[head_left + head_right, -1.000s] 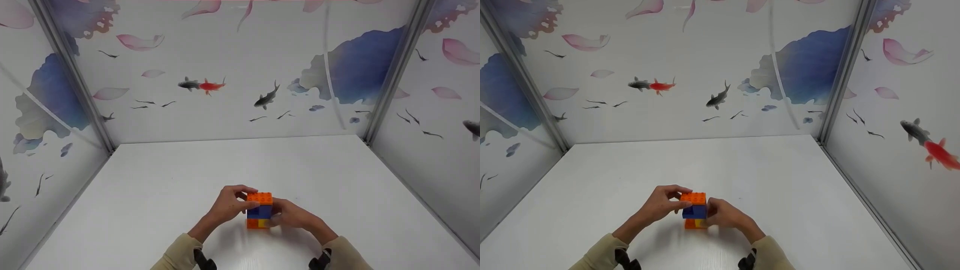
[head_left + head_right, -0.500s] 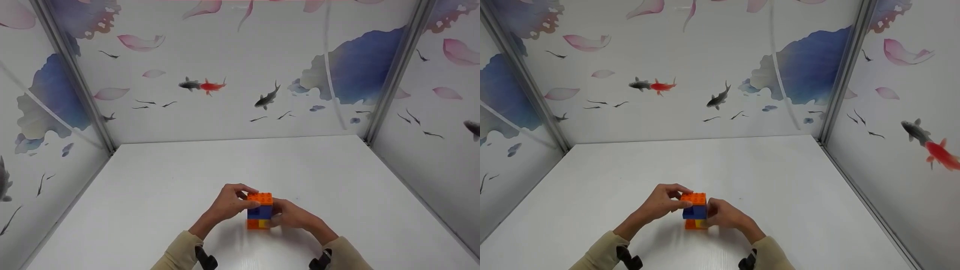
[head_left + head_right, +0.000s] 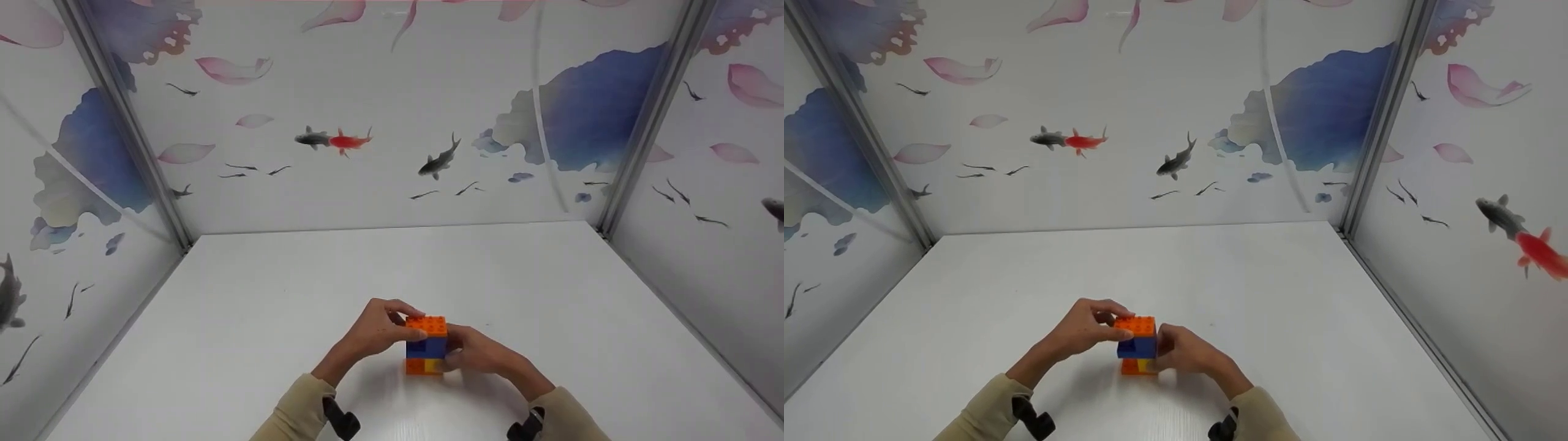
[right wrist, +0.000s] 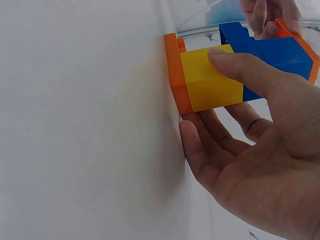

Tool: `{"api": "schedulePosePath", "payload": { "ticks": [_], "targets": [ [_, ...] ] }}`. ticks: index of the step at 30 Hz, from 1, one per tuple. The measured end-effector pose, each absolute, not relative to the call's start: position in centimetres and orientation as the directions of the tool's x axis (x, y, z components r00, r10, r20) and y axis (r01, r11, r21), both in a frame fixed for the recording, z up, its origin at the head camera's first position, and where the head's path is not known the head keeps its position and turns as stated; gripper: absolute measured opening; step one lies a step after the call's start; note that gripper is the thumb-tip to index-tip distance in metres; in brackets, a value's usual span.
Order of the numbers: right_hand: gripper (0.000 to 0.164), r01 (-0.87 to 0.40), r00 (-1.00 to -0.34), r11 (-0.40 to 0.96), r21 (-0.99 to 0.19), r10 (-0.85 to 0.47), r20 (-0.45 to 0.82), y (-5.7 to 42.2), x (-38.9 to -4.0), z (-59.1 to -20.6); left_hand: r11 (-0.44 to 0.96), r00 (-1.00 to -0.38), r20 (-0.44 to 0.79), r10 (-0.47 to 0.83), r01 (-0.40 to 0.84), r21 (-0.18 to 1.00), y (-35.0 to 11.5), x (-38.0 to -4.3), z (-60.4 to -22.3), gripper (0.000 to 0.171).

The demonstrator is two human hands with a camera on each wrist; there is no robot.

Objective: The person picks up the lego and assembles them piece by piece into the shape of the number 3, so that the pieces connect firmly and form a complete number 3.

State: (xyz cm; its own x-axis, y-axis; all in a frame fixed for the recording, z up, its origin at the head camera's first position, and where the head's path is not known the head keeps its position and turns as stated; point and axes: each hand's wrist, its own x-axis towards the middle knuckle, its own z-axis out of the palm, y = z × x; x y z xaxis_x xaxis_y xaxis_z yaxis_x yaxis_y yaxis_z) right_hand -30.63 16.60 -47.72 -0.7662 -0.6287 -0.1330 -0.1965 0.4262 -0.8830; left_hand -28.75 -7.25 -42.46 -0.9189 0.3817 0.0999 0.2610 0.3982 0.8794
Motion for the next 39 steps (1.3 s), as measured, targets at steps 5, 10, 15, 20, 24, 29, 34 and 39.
{"api": "schedulePosePath", "payload": {
  "ticks": [5,10,15,20,24,29,34,39],
  "targets": [
    [0.059,-0.180,-0.772,0.436,-0.882,-0.618,-0.148,16.5,-30.7,-47.7,0.448,-0.918,0.052,0.393,0.241,0.861,-7.2,-29.0,-41.6,0.024],
    [0.061,-0.174,-0.777,0.448,-0.877,-0.609,-0.157,16.6,-30.7,-47.5,0.466,-0.920,0.017,0.391,0.214,0.859,-7.1,-29.2,-41.2,0.025],
    [0.061,-0.181,-0.787,0.455,-0.872,-0.599,-0.149,16.8,-30.6,-47.3,0.457,-0.918,0.023,0.395,0.219,0.862,-6.9,-29.4,-41.1,0.025],
    [0.060,-0.180,-0.787,0.463,-0.868,-0.598,-0.156,16.7,-30.7,-47.4,0.449,-0.921,-0.002,0.389,0.188,0.874,-6.9,-29.3,-41.2,0.025],
    [0.059,-0.194,-0.776,0.450,-0.872,-0.614,-0.144,16.6,-30.6,-47.5,0.445,-0.922,-0.014,0.387,0.174,0.878,-7.1,-29.3,-41.3,0.025],
    [0.060,-0.204,-0.777,0.442,-0.873,-0.616,-0.131,16.7,-30.6,-47.4,0.446,-0.910,-0.014,0.415,0.190,0.875,-7.1,-29.6,-41.1,0.023],
    [0.059,-0.197,-0.784,0.459,-0.866,-0.605,-0.142,16.7,-30.7,-47.5,0.470,-0.908,-0.030,0.417,0.187,0.863,-7.1,-29.6,-40.8,0.024],
    [0.060,-0.190,-0.786,0.466,-0.864,-0.600,-0.151,16.4,-30.6,-47.5,0.457,-0.910,-0.030,0.414,0.179,0.871,-7.4,-29.3,-41.3,0.027]
  ]
}}
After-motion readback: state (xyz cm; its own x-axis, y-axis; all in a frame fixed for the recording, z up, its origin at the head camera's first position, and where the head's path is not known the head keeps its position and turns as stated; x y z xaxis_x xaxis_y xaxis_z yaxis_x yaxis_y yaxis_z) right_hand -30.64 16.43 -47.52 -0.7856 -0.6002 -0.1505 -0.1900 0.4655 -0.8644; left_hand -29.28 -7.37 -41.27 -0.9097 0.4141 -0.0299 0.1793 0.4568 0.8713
